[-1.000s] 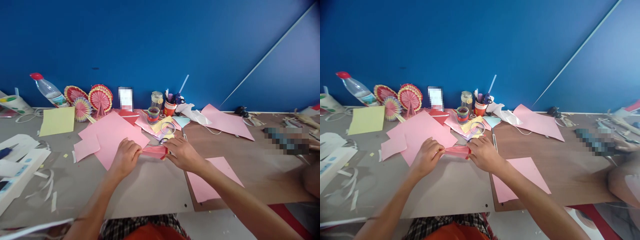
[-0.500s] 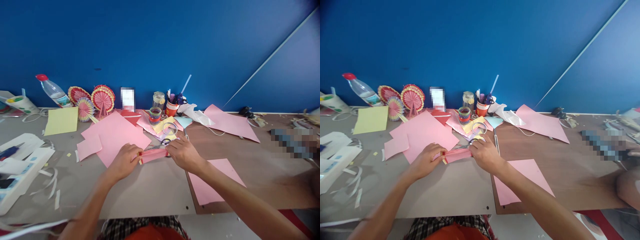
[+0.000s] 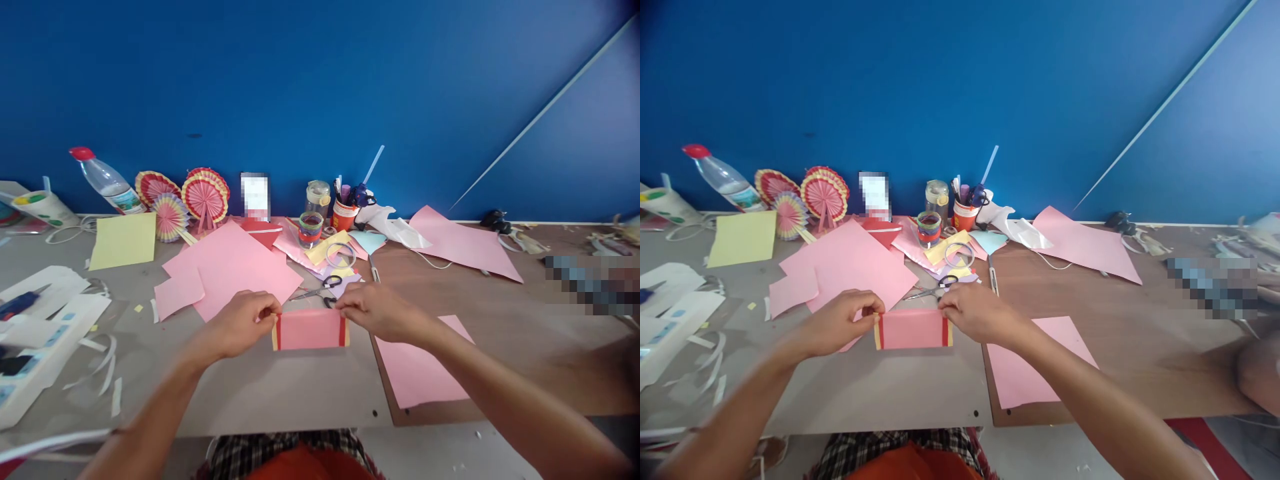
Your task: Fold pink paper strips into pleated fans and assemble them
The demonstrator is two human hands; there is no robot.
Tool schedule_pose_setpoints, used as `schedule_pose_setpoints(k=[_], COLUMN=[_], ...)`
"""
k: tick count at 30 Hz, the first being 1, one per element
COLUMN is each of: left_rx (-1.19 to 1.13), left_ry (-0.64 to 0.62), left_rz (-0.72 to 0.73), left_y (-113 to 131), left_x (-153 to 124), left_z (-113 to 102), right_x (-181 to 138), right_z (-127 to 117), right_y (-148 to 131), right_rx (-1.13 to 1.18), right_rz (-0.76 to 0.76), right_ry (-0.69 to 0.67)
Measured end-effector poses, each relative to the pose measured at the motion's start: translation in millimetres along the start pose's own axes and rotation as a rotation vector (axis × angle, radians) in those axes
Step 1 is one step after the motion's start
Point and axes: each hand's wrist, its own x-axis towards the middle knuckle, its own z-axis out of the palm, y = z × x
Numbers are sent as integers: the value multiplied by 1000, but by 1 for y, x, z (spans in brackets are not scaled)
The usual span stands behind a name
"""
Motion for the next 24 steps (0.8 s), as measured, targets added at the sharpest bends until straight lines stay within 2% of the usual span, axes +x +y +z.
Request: schedule_pose_setpoints(k=[4, 7, 10, 15, 19, 24], left_rx=[79, 102, 116, 284, 481, 612], left_ry=[-86, -121, -92, -3, 64, 155], left_rz=[-24, -18, -9, 91, 191, 288], left_y=[-8, -14, -16, -22, -27, -29], left_x=[1, -2, -6, -12, -17, -24], left_z=[19, 36, 47, 60, 71, 77], right_x=[4, 6, 5, 0, -5, -11], right_z=[24, 44, 58, 74, 92, 105], right_y=[9, 12, 14, 20, 29, 31], right_rx=[48, -21, -84, -274, -448, -539], right_rz=[130, 145, 85, -61, -187, -352], right_ry=[-159, -179, -161, -68, 69, 251])
